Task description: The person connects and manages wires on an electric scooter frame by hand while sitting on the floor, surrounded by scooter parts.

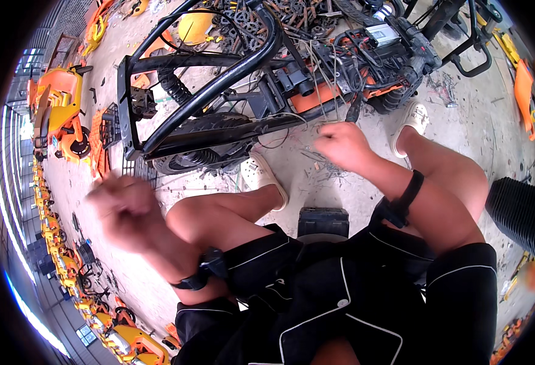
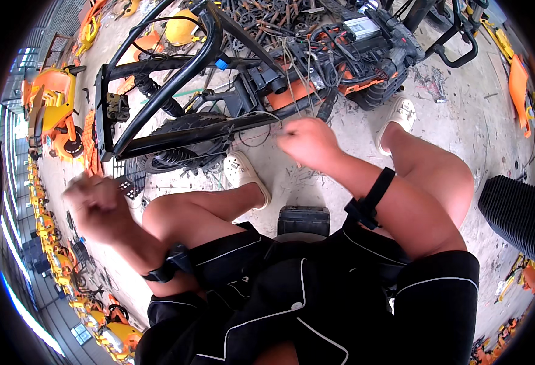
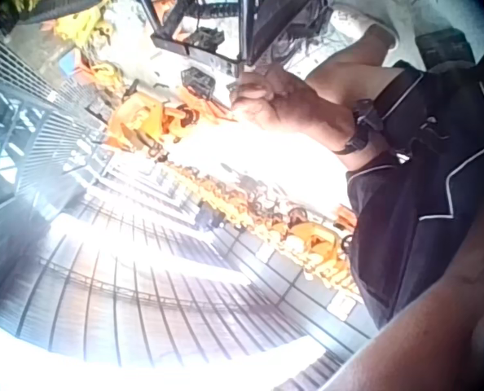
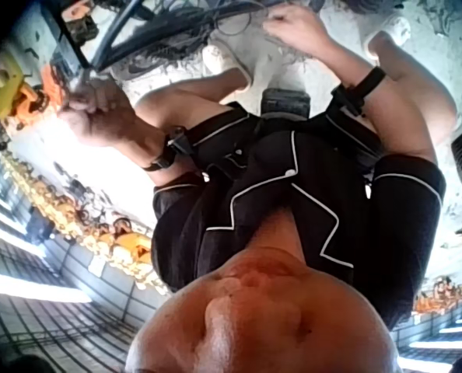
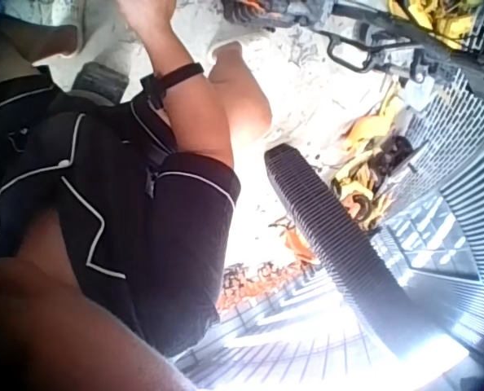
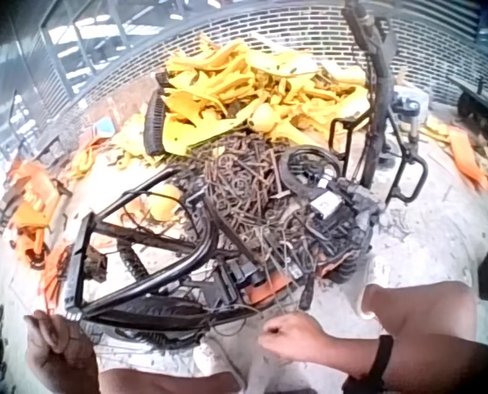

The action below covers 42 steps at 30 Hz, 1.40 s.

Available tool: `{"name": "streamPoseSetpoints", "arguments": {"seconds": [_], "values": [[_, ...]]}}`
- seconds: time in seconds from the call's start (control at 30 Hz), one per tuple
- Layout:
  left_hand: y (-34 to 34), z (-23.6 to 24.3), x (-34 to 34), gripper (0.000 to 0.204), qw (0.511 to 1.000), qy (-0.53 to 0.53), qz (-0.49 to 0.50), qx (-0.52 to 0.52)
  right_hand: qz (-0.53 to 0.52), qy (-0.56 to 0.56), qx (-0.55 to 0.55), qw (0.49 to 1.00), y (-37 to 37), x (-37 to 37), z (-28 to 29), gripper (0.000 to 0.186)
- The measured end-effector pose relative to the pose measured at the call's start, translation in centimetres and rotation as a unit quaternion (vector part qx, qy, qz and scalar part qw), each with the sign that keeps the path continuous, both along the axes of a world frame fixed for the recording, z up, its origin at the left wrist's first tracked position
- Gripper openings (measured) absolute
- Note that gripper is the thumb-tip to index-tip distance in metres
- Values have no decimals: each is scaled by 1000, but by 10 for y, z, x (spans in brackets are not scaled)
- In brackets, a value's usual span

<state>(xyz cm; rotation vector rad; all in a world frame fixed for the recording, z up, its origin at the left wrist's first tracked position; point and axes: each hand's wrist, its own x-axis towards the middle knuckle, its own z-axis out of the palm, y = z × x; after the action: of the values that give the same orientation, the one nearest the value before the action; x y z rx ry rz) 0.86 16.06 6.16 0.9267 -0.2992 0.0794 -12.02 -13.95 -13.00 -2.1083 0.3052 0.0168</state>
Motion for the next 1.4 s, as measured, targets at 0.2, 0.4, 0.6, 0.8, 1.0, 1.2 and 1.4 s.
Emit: {"name": "streamPoseSetpoints", "arguments": {"seconds": [0.2, 0.4, 0.6, 0.8, 1.0, 1.2, 1.4], "values": [[33, 9, 8, 28, 993, -67, -79, -52, -51, 131, 257, 956, -5, -5, -1, 14], [-10, 4, -8, 28, 986, -11, -167, 4, -9, 54, 429, 902, -3, 11, 84, 15], [-52, 4, -24, 34, 987, 54, -143, 43, 40, 21, 408, 912, -7, 27, 114, 16], [-69, -9, -28, 33, 973, 98, -203, 46, 69, 15, 398, 915, -16, 38, 123, 19], [-76, -29, -27, 34, 968, 104, -219, 63, 36, 47, 544, 837, -14, 40, 127, 26], [-88, -37, -21, 34, 963, 83, -238, 94, 25, 64, 600, 797, -17, 40, 123, 31], [-94, -39, -19, 34, 959, 88, -251, 96, 9, 59, 609, 791, -20, 38, 122, 29]]}}
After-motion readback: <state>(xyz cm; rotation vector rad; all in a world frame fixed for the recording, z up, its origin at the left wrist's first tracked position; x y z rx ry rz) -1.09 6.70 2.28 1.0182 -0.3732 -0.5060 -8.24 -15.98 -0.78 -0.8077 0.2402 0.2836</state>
